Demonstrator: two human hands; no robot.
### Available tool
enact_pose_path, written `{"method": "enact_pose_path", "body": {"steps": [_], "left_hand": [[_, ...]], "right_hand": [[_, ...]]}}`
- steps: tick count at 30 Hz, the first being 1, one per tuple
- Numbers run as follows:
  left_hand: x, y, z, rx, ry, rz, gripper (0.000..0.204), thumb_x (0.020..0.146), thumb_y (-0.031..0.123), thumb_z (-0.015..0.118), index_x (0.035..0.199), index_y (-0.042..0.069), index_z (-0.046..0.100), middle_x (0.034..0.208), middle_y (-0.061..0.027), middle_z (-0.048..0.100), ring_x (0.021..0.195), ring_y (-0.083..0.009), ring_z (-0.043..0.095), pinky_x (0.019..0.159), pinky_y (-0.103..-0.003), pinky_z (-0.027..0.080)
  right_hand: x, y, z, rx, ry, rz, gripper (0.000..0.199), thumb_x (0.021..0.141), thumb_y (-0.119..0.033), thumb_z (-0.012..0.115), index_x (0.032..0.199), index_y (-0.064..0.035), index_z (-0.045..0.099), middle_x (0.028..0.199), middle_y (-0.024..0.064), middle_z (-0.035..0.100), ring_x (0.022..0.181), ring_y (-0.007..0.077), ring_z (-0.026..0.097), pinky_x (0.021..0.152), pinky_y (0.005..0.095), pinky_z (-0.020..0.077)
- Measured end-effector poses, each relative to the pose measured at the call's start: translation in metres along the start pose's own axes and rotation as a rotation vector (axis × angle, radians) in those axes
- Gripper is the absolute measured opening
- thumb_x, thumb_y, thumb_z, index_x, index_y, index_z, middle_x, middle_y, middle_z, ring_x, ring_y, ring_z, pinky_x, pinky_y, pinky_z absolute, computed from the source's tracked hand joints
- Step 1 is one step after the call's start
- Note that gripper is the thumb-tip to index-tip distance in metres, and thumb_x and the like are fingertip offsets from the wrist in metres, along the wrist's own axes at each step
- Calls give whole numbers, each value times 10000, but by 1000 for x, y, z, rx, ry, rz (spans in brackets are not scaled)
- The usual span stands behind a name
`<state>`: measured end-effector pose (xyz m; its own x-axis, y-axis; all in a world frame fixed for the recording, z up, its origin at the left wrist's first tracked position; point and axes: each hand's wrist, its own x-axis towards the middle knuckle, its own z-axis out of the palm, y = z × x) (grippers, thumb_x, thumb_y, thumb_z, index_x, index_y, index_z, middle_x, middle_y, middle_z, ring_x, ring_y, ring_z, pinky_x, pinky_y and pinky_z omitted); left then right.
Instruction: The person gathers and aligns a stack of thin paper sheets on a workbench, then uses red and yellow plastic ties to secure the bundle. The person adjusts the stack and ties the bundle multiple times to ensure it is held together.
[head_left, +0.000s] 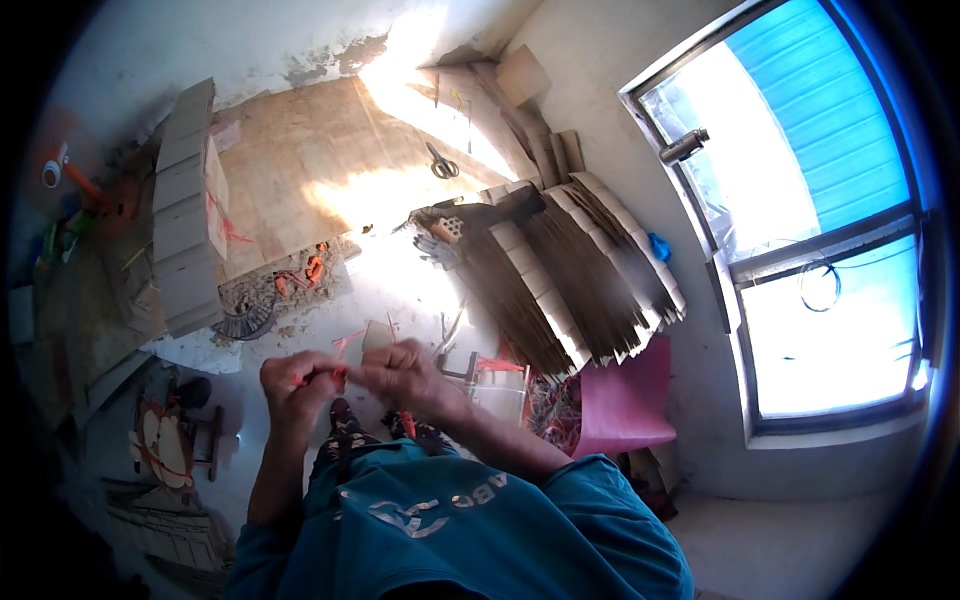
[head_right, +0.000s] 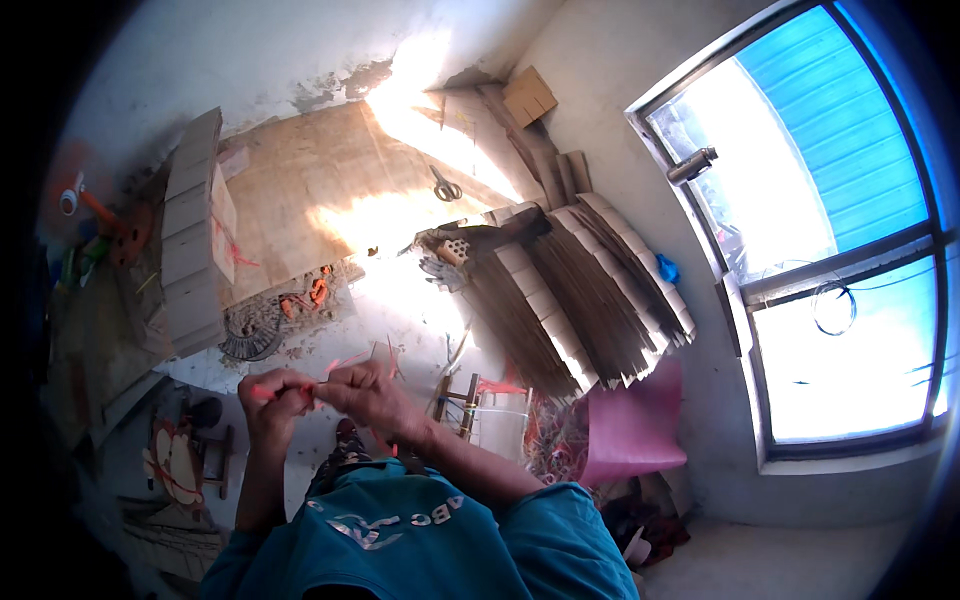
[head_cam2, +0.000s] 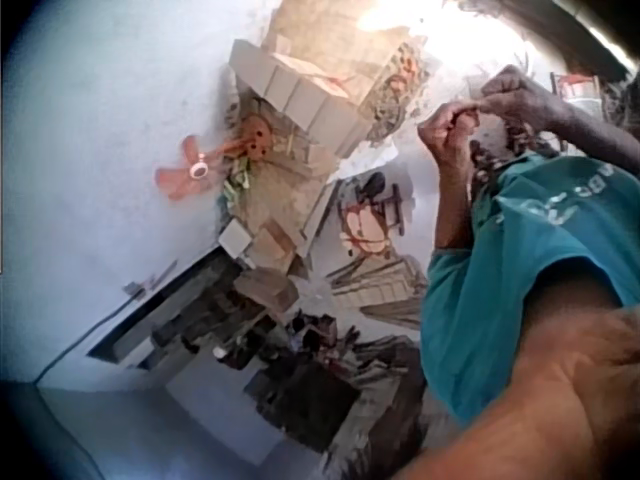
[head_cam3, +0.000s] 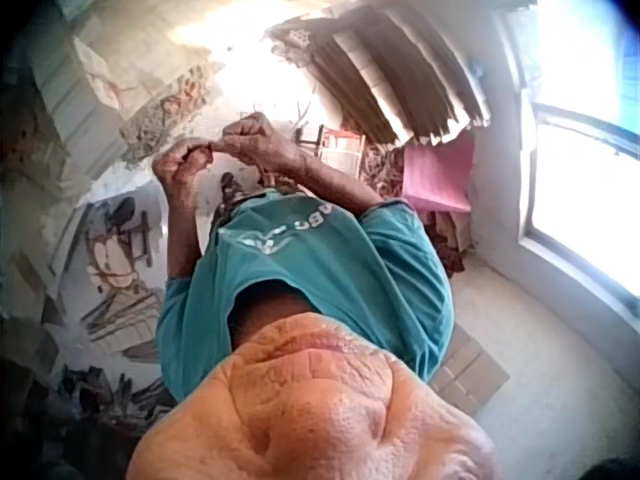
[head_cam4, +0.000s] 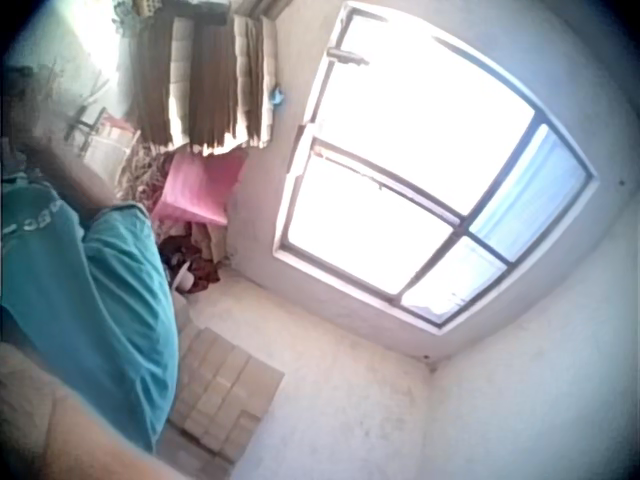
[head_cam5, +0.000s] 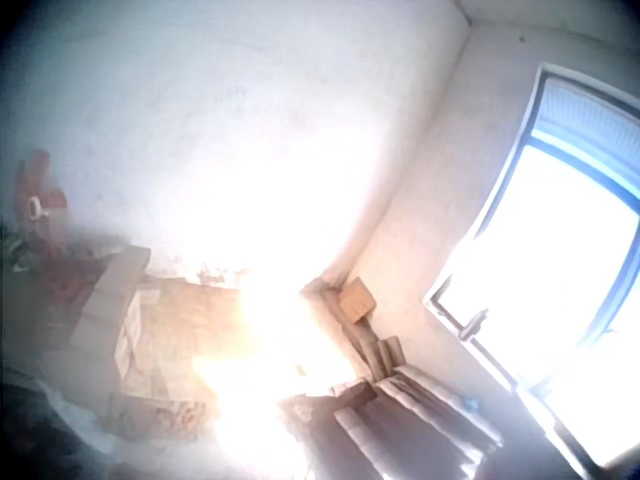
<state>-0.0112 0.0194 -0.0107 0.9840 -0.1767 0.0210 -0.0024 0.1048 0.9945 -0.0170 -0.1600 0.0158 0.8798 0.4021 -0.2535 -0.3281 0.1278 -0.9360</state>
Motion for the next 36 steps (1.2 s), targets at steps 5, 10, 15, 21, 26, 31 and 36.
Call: {"method": "enact_pose_path", "body": {"steps": [5,10,15,21,26,31,36], "left_hand": [[-64,-15,-10,49,-6,-160,177,625,73,537,682,-49,652,568,-78,603,497,-110,544,487,-239,439],[-114,-10,-6,-163,-65,-544,149,628,44,585,707,-59,660,586,-71,609,510,-108,547,482,-224,429],[-104,-15,1,-346,27,-658,50,709,4,601,733,-24,635,592,-54,568,494,-83,485,458,-221,384],[-89,-18,17,-325,-200,-488,63,787,28,600,781,-25,633,644,-67,602,557,-82,520,518,-207,414],[-113,-39,15,-179,-240,-490,92,737,15,596,762,-43,663,647,-65,626,585,-86,543,550,-219,437],[-103,-23,18,-171,-102,-644,136,696,75,587,780,13,675,612,-33,572,516,-82,498,473,-212,373],[-90,-27,19,-517,-163,-766,270,778,81,476,970,-32,628,677,-39,564,498,-54,436,441,-178,325]], "right_hand": [[-43,20,3,-84,-159,-52,322,891,-134,552,589,-47,483,540,-45,386,524,13,347,458,227,267],[-83,47,9,259,-230,177,390,876,-122,592,534,-59,415,513,-50,358,500,25,300,468,233,233],[-80,35,11,130,-67,78,355,889,-178,602,583,-53,473,593,-28,434,536,42,335,489,237,265],[-77,42,11,508,-65,86,372,928,-264,537,635,-36,512,705,25,521,532,82,398,485,217,316],[-95,72,16,476,131,195,382,919,-269,530,601,-71,453,570,25,456,476,99,352,446,228,281],[-88,72,13,772,111,272,359,913,-300,532,629,-105,430,596,27,465,458,90,355,407,230,292],[-78,71,15,860,171,313,328,943,-277,497,701,-61,448,682,63,489,477,110,381,434,234,321]]}}
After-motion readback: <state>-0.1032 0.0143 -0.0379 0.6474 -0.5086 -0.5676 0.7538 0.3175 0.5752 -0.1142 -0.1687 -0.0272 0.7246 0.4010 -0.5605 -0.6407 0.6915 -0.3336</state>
